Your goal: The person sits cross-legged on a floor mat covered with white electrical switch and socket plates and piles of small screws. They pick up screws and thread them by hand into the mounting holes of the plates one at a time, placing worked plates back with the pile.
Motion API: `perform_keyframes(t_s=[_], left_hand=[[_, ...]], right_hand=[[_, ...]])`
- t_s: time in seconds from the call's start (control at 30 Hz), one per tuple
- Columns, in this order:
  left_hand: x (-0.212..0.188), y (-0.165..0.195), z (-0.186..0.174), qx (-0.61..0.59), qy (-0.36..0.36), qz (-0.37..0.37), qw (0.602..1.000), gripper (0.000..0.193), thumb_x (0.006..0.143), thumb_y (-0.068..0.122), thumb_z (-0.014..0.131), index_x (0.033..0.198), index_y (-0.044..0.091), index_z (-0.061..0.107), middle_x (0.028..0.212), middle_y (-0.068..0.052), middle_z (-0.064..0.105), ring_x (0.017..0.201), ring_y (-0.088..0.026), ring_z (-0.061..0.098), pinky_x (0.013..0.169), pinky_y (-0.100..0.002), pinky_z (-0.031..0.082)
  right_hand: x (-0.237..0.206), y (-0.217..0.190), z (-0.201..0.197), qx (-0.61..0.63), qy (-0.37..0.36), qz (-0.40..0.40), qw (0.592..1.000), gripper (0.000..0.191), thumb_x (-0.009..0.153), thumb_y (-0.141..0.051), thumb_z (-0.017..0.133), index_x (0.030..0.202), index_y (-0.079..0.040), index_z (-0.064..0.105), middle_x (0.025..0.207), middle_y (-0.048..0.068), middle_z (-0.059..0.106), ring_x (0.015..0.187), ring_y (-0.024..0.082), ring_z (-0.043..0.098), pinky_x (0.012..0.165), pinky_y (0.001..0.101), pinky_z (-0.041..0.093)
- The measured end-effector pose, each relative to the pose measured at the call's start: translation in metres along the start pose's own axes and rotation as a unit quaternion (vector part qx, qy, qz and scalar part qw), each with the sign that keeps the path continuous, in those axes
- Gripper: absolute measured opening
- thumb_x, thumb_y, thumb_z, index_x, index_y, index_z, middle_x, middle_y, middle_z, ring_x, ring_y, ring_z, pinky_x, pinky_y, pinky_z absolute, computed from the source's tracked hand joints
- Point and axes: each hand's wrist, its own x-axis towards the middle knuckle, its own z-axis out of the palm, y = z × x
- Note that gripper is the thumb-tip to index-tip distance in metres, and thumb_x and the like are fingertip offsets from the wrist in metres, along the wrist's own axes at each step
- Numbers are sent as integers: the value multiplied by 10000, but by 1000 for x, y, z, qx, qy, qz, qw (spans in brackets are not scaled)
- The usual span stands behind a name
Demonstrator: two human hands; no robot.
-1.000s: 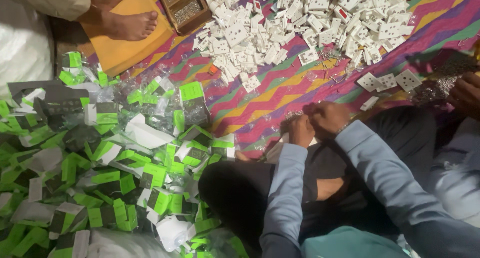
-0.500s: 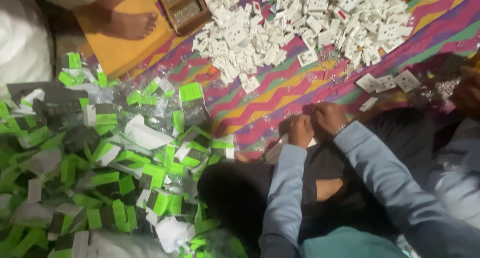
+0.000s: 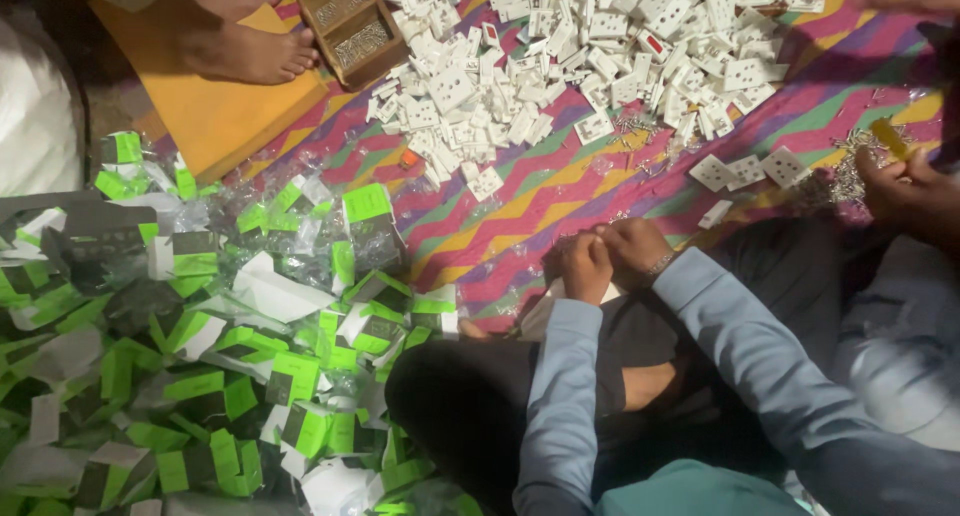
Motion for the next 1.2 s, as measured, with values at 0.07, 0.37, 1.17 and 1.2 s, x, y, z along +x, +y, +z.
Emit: perform_keyframes(t_s=[0.07, 0.37, 1.17, 1.2], left_hand=[[1, -1, 0, 3, 17, 3, 1000, 148, 954, 119, 617, 878, -3, 651, 846, -232, 682, 806, -446, 654, 740, -521, 505], [-1, -14, 7, -36, -2, -88, 995, 221, 978, 158, 609, 861, -19, 674, 755, -214, 657, 687, -365, 643, 667, -458, 489], [-2, -7, 1, -164, -10, -168, 972, 330, 1098, 252, 522, 998, -20, 679, 784, -75, 687, 662, -139, 665, 610, -295, 554], [-1, -8, 2, -210, -25, -209, 955, 341, 1108, 259, 512, 1016, -27, 674, 764, -85, 670, 650, -146, 651, 599, -298, 547]], right_hand=[[-1, -1, -1, 39, -3, -33, 999, 390, 959, -350, 599, 1060, -2, 744, 858, 260, 730, 806, 364, 749, 713, 440, 552], [-4, -5, 3, 18, 22, -55, 998, 220, 965, -199, 634, 1009, 2, 710, 855, 242, 711, 779, 347, 715, 735, 439, 543], [0, -5, 6, 347, -96, 35, 932, 167, 944, -43, 663, 1099, 18, 666, 858, 68, 691, 721, 133, 644, 634, 302, 525], [0, -5, 6, 362, -105, 42, 925, 167, 952, -56, 655, 1100, 19, 676, 851, 66, 690, 721, 128, 636, 632, 300, 516]])
